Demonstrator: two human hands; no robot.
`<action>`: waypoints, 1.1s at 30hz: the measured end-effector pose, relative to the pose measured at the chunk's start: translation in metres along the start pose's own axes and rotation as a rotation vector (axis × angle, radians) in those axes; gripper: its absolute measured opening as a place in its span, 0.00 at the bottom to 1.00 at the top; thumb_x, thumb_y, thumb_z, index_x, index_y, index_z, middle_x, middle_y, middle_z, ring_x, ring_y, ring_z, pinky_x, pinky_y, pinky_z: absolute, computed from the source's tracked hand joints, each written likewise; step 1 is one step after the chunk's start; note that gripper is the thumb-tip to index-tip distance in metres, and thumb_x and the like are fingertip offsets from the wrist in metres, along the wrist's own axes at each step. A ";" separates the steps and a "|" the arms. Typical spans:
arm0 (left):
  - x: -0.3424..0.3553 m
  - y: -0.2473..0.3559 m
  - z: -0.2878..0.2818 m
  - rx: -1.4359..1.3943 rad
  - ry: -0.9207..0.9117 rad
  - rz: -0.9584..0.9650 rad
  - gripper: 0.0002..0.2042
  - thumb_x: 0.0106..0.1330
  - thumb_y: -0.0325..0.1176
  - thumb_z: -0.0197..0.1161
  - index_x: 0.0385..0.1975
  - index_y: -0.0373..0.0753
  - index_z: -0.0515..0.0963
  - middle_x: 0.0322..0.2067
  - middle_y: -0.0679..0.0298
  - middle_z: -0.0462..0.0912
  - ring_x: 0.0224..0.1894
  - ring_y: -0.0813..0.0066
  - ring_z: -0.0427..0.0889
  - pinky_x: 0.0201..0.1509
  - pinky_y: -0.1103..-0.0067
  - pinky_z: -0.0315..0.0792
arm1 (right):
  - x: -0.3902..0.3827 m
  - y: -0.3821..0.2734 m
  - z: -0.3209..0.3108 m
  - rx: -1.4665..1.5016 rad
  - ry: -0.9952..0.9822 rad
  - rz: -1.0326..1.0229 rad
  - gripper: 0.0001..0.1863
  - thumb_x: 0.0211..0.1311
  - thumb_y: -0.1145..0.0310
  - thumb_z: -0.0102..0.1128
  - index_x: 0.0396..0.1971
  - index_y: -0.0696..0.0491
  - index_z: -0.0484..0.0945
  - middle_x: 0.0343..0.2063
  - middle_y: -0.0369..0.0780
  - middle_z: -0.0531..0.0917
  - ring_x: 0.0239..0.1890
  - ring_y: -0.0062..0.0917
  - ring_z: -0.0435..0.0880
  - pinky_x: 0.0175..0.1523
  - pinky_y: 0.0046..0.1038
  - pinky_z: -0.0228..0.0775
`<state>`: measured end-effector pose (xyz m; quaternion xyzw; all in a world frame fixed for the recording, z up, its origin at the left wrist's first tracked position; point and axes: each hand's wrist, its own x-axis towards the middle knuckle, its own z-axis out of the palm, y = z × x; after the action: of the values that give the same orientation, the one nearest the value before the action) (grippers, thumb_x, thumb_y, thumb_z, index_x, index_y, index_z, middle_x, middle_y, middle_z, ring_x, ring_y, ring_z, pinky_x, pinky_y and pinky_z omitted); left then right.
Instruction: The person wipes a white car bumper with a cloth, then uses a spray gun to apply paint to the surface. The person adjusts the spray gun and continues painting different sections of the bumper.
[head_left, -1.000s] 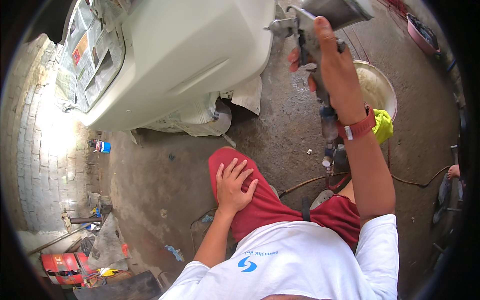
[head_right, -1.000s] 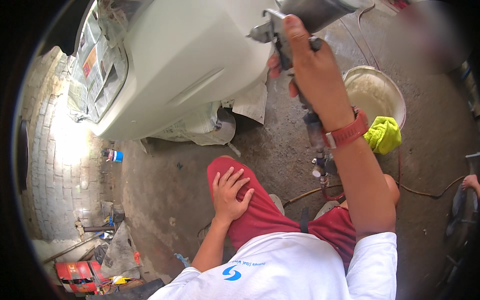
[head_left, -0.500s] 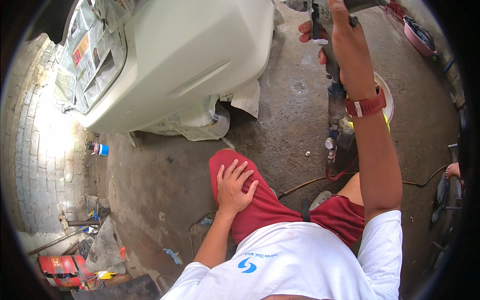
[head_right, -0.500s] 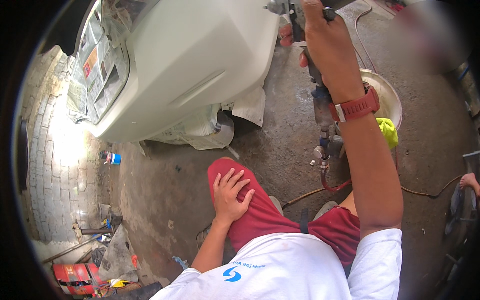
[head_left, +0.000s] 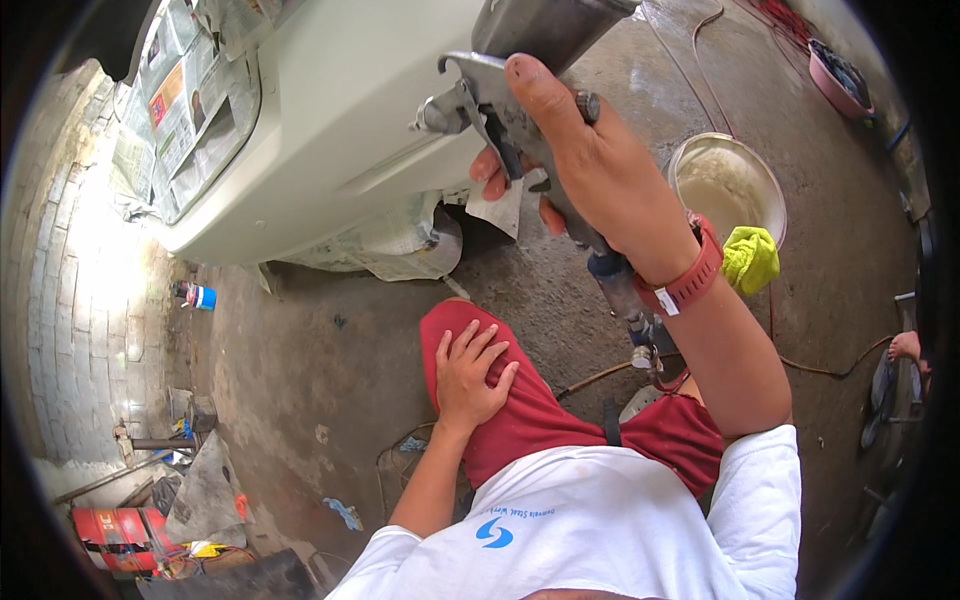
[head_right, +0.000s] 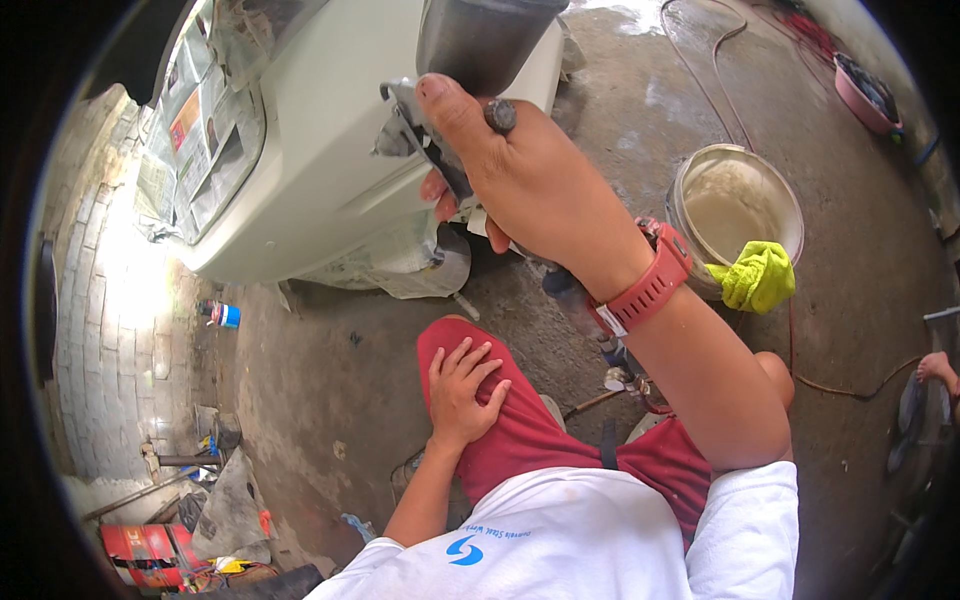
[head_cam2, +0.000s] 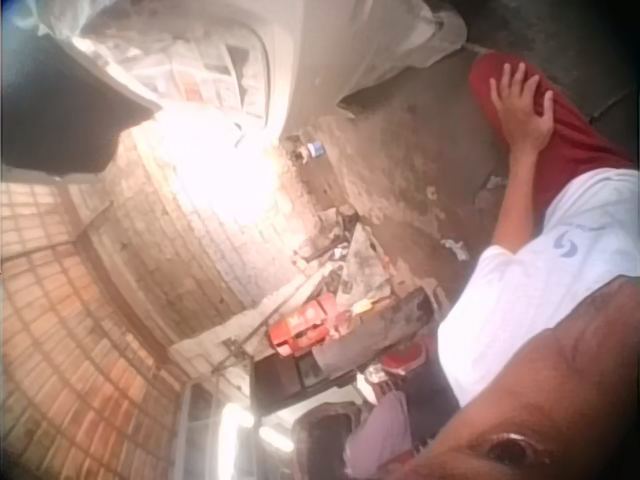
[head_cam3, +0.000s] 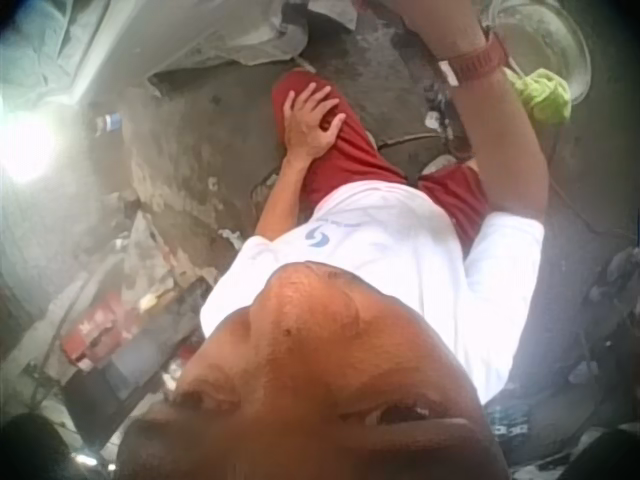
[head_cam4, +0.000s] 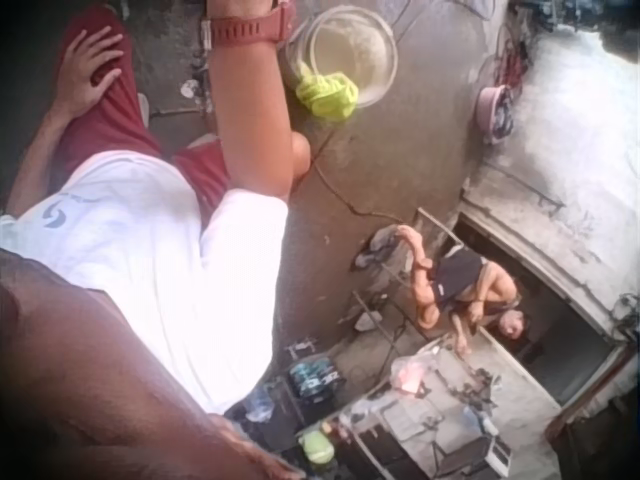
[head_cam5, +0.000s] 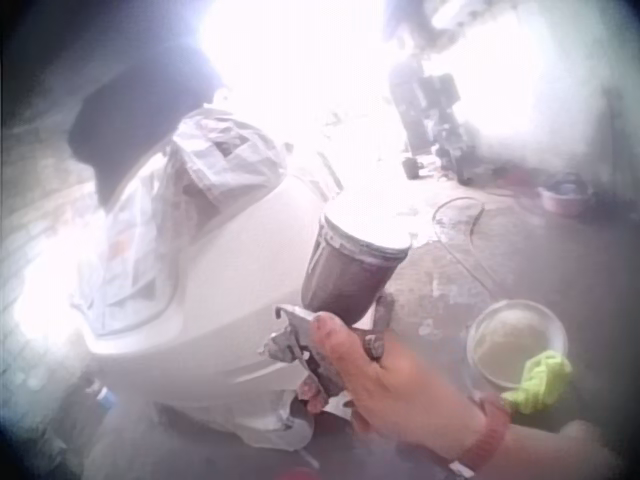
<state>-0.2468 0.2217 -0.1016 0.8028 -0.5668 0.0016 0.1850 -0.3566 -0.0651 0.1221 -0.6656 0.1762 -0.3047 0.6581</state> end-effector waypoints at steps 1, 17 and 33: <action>0.000 0.000 0.000 -0.002 -0.002 -0.009 0.17 0.66 0.45 0.77 0.51 0.46 0.92 0.65 0.63 0.88 0.77 0.56 0.76 0.85 0.50 0.55 | -0.003 -0.002 0.002 0.001 -0.024 0.023 0.38 0.86 0.33 0.45 0.52 0.57 0.86 0.32 0.40 0.92 0.32 0.21 0.92 0.20 0.23 0.70; 0.000 -0.001 -0.004 -0.056 0.012 0.004 0.17 0.68 0.46 0.76 0.52 0.46 0.91 0.64 0.62 0.88 0.76 0.56 0.76 0.85 0.49 0.56 | -0.031 0.028 -0.002 0.101 0.068 0.089 0.35 0.89 0.38 0.44 0.56 0.57 0.87 0.31 0.38 0.90 0.32 0.17 0.89 0.21 0.21 0.69; -0.003 -0.004 -0.002 -0.066 0.023 -0.002 0.18 0.67 0.46 0.77 0.52 0.46 0.91 0.63 0.62 0.88 0.76 0.56 0.76 0.86 0.51 0.55 | -0.007 0.055 -0.060 0.064 0.596 -0.094 0.37 0.88 0.35 0.42 0.55 0.57 0.84 0.35 0.41 0.92 0.38 0.24 0.93 0.22 0.23 0.69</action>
<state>-0.2436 0.2264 -0.1014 0.7966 -0.5638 -0.0083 0.2180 -0.3912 -0.1102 0.0637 -0.5334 0.3208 -0.5219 0.5832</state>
